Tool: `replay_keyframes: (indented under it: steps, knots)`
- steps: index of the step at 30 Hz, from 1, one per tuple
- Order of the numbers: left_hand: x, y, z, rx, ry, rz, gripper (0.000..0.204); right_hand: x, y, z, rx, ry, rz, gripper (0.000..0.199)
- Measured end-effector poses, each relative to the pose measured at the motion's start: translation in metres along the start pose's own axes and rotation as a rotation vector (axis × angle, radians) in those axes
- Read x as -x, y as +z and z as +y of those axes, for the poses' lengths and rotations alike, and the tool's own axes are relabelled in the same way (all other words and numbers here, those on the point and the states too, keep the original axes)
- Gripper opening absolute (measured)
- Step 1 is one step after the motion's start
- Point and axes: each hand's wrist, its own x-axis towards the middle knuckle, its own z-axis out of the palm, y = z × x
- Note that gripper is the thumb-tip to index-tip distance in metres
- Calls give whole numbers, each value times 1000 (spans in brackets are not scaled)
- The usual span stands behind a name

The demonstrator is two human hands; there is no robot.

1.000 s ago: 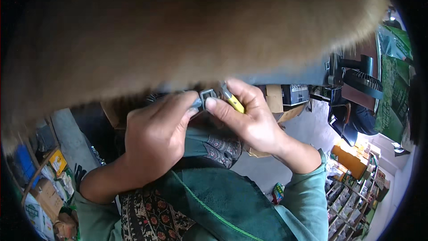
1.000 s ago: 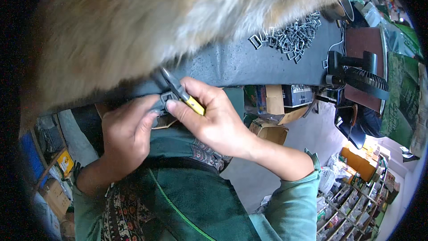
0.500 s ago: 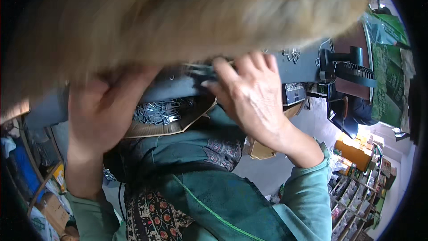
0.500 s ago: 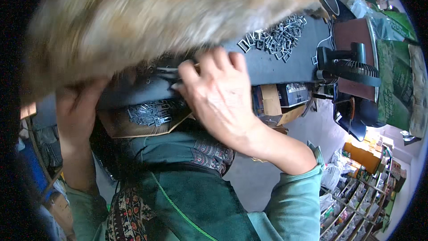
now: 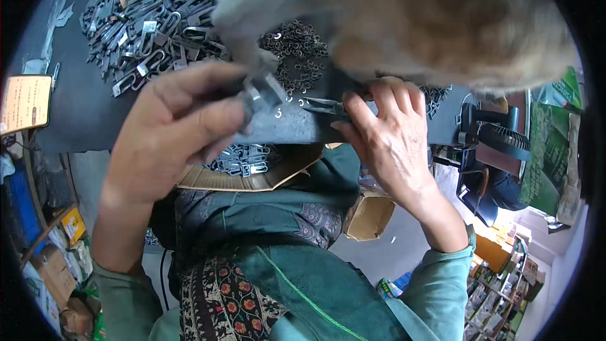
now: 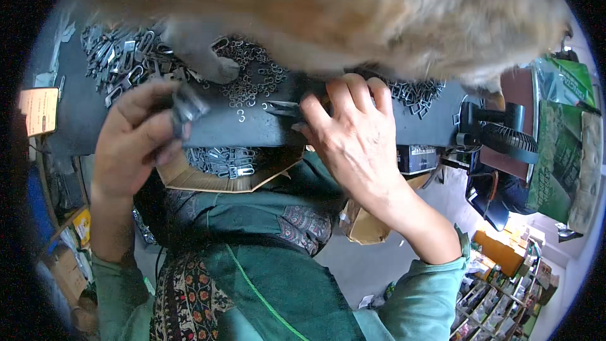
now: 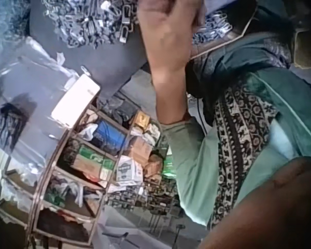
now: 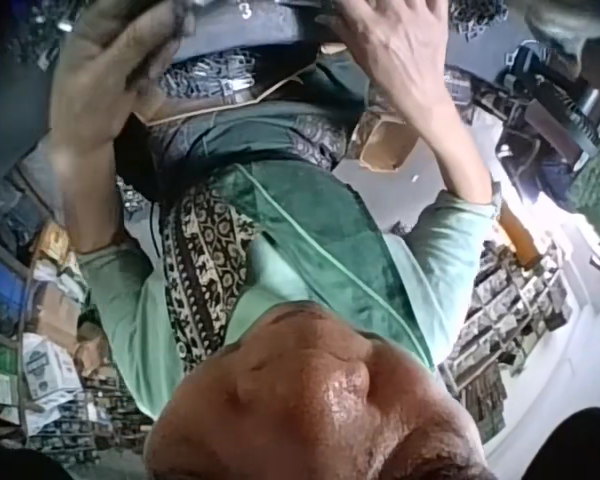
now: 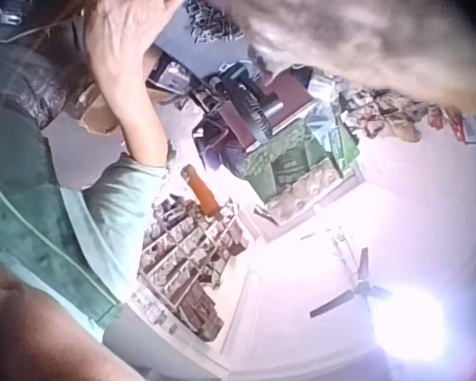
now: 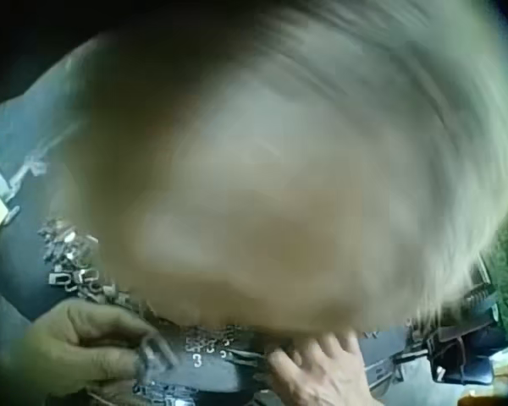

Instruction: The person assembles metal buckles by fitting metal pieces together and crimping them with pliers.

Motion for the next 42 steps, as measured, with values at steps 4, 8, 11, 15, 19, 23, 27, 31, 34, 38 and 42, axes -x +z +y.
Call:
replay_keyframes:
  steps: [4,8,11,15,19,23,27,31,34,38,42]
  knots:
    - [31,2,-20,-20,-81,67,25,-7,-1,8,0,-72,-13,32]
    - [44,5,-26,-173,-228,20,21,-14,-9,7,-1,-77,-85,29]
    - [45,11,-38,-68,-249,36,22,-17,-14,9,-5,-89,-168,29]
    - [40,24,-42,-18,-315,39,15,-19,-29,14,-267,-226,-155,30]
    - [38,28,-47,32,-278,40,15,-24,-36,11,-315,-359,-143,34]
    - [35,32,-45,0,-263,56,16,-26,-37,9,-336,-378,-156,35]
    - [32,32,-43,31,-292,46,16,-27,-35,8,-355,-394,-113,35]
    - [32,32,-45,-13,-230,56,19,-27,-37,4,-361,-384,-111,33]
    - [34,29,-41,-54,-157,8,20,-20,-38,-2,-353,-328,-165,30]
    - [47,15,-51,-455,65,-126,18,-8,-34,-15,-431,-328,-200,30]
    - [60,8,3,-1230,298,235,38,13,-21,-27,-446,-291,-185,30]
